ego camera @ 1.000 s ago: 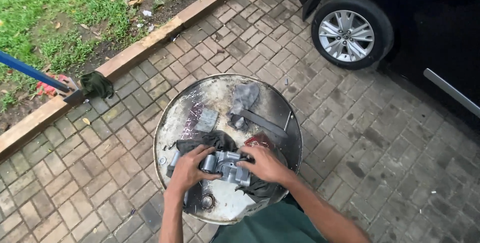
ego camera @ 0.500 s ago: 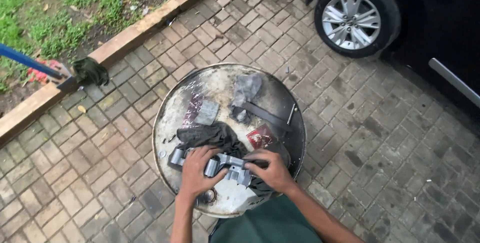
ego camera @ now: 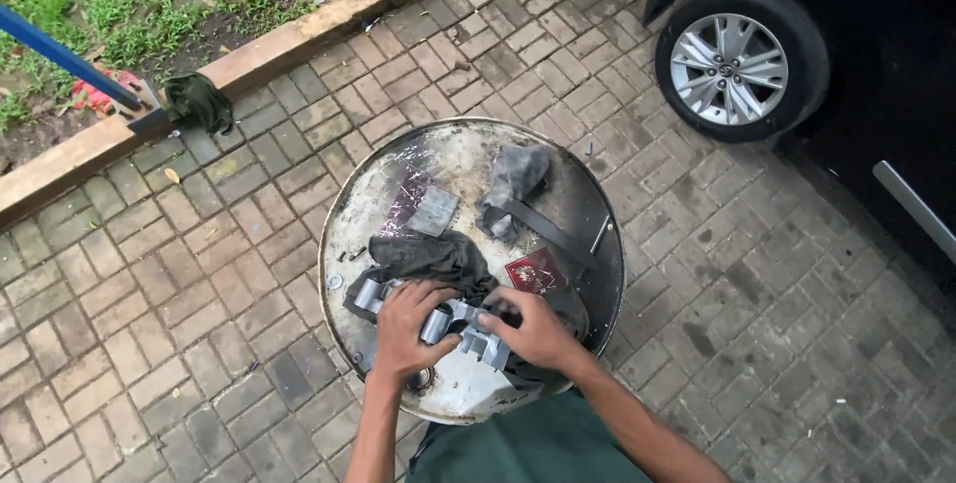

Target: The person cleans a metal mechanical component using a dark cloth. They wipe the surface of the part, rotate it to access different sides, and continue scrubbing the object while it rests on a metal barrel lid.

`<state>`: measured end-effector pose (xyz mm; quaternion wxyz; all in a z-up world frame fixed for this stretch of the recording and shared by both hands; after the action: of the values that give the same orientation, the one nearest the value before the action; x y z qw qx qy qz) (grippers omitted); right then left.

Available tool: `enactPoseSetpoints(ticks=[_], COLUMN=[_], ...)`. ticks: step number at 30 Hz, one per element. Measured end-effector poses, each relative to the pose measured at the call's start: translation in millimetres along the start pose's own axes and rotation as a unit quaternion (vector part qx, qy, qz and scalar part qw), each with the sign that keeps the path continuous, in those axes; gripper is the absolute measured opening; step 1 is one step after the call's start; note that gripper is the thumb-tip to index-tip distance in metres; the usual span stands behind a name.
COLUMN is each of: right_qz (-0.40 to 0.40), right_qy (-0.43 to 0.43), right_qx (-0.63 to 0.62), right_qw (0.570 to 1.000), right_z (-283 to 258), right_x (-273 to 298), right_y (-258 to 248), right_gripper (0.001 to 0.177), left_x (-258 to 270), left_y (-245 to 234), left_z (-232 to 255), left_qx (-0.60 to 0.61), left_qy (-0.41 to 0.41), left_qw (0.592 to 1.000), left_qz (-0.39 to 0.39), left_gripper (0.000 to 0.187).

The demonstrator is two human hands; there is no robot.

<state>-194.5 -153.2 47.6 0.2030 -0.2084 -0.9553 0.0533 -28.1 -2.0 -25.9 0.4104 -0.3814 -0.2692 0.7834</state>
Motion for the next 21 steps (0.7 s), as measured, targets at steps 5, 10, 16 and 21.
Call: enactPoseSetpoints(ticks=[5, 10, 16, 21], right_qz=[-0.037, -0.051, -0.048, -0.041], right_qy=[-0.024, -0.020, -0.044, -0.050], right_qx=[-0.002, -0.034, -0.077, -0.084], right_qw=[0.999, 0.998, 0.995, 0.994], right_z=[-4.8, 13.1, 13.4, 27.8], right_x=[-5.1, -12.4, -20.0, -20.1], right_y=[-9.5, -4.8, -2.2, -6.7], right_gripper=[0.031, 0.023, 0.016, 0.022], left_x=[0.6, 4.3, 13.4, 10.4], left_y=[8.7, 20.4, 33.5, 40.2], left_z=[-5.7, -11.9, -24.3, -24.0], left_qx=[-0.001, -0.009, -0.019, -0.020], left_qy=[0.009, 0.008, 0.020, 0.014], left_qw=[1.000, 0.999, 0.998, 0.997], left_qz=[0.020, 0.039, 0.056, 0.067], left_gripper=[0.073, 0.068, 0.066, 0.064])
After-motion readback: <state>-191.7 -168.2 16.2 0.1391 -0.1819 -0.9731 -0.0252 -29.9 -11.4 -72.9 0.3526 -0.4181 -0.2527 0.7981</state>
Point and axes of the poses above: each hand's wrist, its own x-axis away from the middle knuckle, its own y-axis out of the palm, z = x × y, the point moved 2 cm from there along -x, towards the middle knuckle, and after that the axes turned 9 degrees about -x, right-handed, at the moved point
